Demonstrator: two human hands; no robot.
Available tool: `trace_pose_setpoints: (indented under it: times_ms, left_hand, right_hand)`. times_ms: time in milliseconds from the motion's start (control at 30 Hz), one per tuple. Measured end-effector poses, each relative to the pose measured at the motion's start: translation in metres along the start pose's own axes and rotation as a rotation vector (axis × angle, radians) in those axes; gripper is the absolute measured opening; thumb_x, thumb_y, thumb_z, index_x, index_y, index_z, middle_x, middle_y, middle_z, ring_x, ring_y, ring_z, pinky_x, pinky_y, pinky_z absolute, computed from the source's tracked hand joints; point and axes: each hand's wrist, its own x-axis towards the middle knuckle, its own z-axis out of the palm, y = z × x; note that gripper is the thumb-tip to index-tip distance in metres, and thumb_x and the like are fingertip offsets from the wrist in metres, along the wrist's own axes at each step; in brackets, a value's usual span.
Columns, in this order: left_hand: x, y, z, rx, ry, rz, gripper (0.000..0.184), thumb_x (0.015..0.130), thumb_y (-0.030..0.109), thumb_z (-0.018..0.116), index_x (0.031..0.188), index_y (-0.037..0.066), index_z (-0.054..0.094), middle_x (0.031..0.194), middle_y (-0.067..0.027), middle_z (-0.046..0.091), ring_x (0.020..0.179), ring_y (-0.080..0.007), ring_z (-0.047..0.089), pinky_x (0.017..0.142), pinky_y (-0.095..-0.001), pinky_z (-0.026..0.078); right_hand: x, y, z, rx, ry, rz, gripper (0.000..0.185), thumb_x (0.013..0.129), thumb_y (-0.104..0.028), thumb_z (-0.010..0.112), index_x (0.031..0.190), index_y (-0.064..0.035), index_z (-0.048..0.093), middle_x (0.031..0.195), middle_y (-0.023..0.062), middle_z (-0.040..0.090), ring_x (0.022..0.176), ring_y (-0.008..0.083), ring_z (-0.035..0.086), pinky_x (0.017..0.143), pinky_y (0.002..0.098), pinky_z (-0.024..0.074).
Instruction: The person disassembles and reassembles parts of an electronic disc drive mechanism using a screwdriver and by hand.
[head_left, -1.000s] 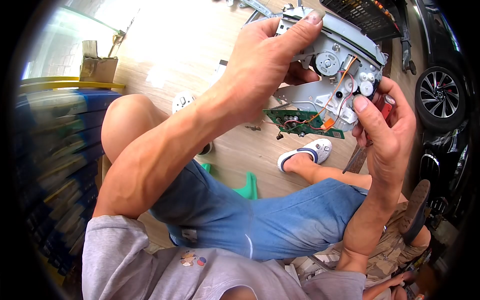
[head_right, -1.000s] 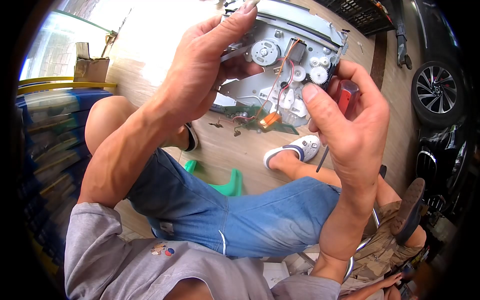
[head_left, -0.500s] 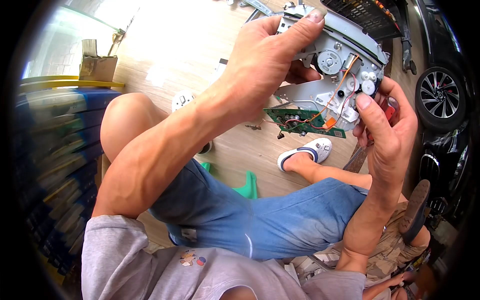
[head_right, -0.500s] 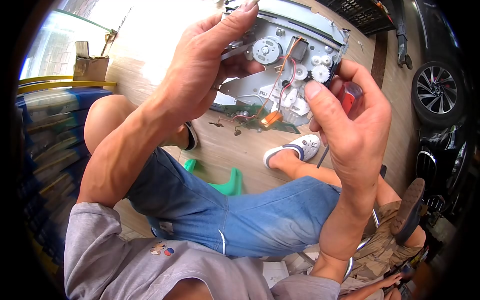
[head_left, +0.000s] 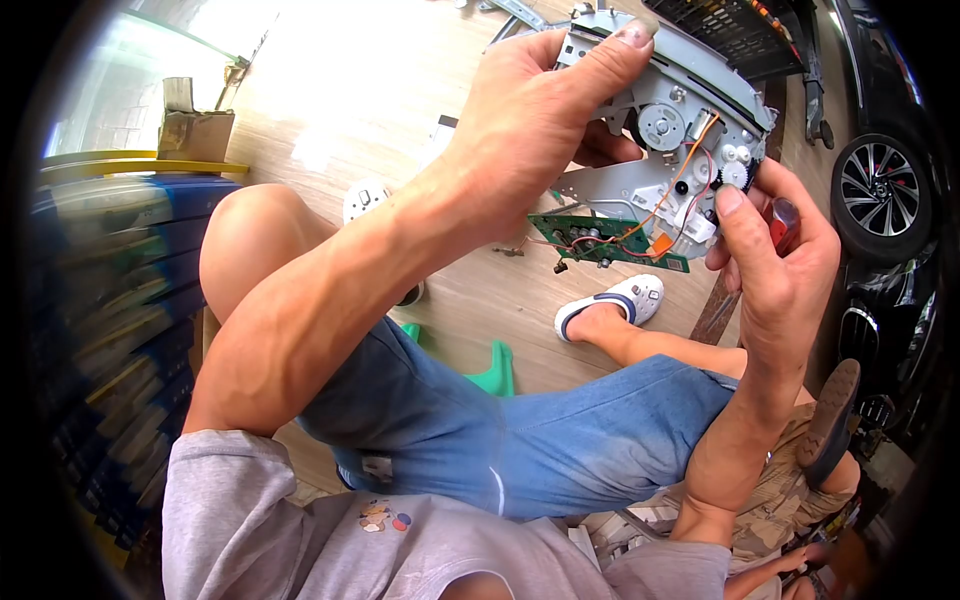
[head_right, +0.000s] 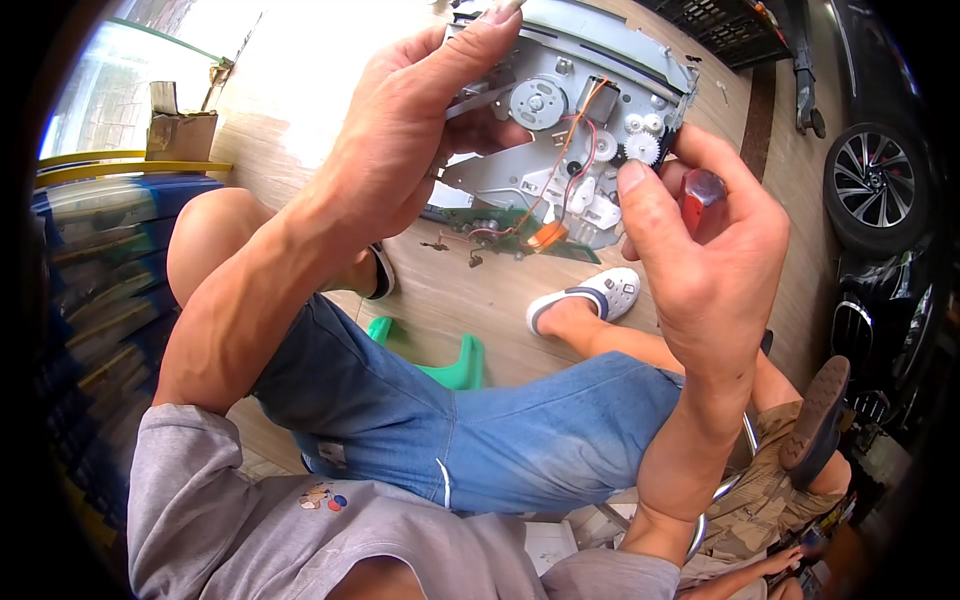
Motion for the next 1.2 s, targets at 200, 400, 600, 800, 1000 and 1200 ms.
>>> trace_pose_setpoints:
  times_ms: [200, 400, 600, 800, 1000, 1200]
  left_hand:
    - [0.001, -0.001, 0.000, 0.001, -0.013, 0.012, 0.037, 0.098, 0.042, 0.070, 0.100, 0.004, 0.068, 0.089, -0.0050, 0.073, 0.063, -0.0118, 0.066, 0.061, -0.0264, 0.055]
    - [0.001, -0.001, -0.001, 0.006, -0.008, 0.014, 0.038, 0.098, 0.042, 0.070, 0.100, 0.004, 0.068, 0.089, -0.0050, 0.073, 0.063, -0.0118, 0.066, 0.061, -0.0258, 0.054]
    - [0.001, -0.002, -0.001, 0.020, -0.003, 0.026, 0.039, 0.098, 0.043, 0.070, 0.099, 0.004, 0.067, 0.089, -0.0049, 0.073, 0.064, -0.0120, 0.066, 0.062, -0.0258, 0.054]
    - [0.002, -0.002, -0.001, 0.011, 0.015, 0.012, 0.039, 0.097, 0.043, 0.071, 0.100, 0.004, 0.067, 0.088, -0.0052, 0.073, 0.064, -0.0122, 0.066, 0.062, -0.0263, 0.054]
    - [0.001, -0.001, -0.002, 0.029, 0.017, 0.026, 0.039, 0.097, 0.043, 0.071, 0.100, 0.004, 0.067, 0.088, -0.0051, 0.072, 0.064, -0.0122, 0.066, 0.062, -0.0270, 0.054]
    - [-0.012, 0.023, 0.000, 0.169, -0.056, -0.045, 0.049, 0.103, 0.046, 0.059, 0.120, 0.000, 0.061, 0.108, -0.0095, 0.071, 0.081, -0.0153, 0.065, 0.074, -0.0289, 0.055]
  right_hand:
    - [0.000, 0.002, -0.001, -0.010, 0.013, -0.017, 0.035, 0.094, -0.007, 0.068, 0.121, 0.0144, 0.062, 0.077, 0.0029, 0.063, 0.065, 0.0062, 0.056, 0.056, 0.0224, 0.0459]
    - [0.000, 0.001, -0.001, -0.025, 0.002, -0.014, 0.034, 0.094, -0.007, 0.069, 0.120, 0.0138, 0.062, 0.075, 0.0022, 0.062, 0.064, 0.0061, 0.056, 0.056, 0.0226, 0.0457]
    - [0.001, 0.001, 0.001, -0.035, 0.012, 0.008, 0.034, 0.094, -0.008, 0.070, 0.119, 0.0127, 0.063, 0.074, 0.0008, 0.061, 0.063, 0.0051, 0.055, 0.055, 0.0222, 0.0453]
    - [0.002, 0.002, 0.000, -0.039, 0.007, 0.007, 0.035, 0.094, -0.010, 0.071, 0.120, 0.0121, 0.064, 0.075, 0.0005, 0.062, 0.063, 0.0049, 0.055, 0.055, 0.0220, 0.0458]
    - [0.002, 0.005, 0.004, -0.044, 0.042, -0.011, 0.043, 0.094, -0.021, 0.074, 0.123, 0.0104, 0.064, 0.074, -0.0004, 0.061, 0.055, 0.0033, 0.055, 0.044, 0.0175, 0.0359]
    - [0.003, 0.003, -0.001, -0.021, -0.016, -0.002, 0.036, 0.096, -0.013, 0.072, 0.121, 0.0110, 0.064, 0.078, 0.0001, 0.062, 0.065, 0.0048, 0.056, 0.055, 0.0214, 0.0463]
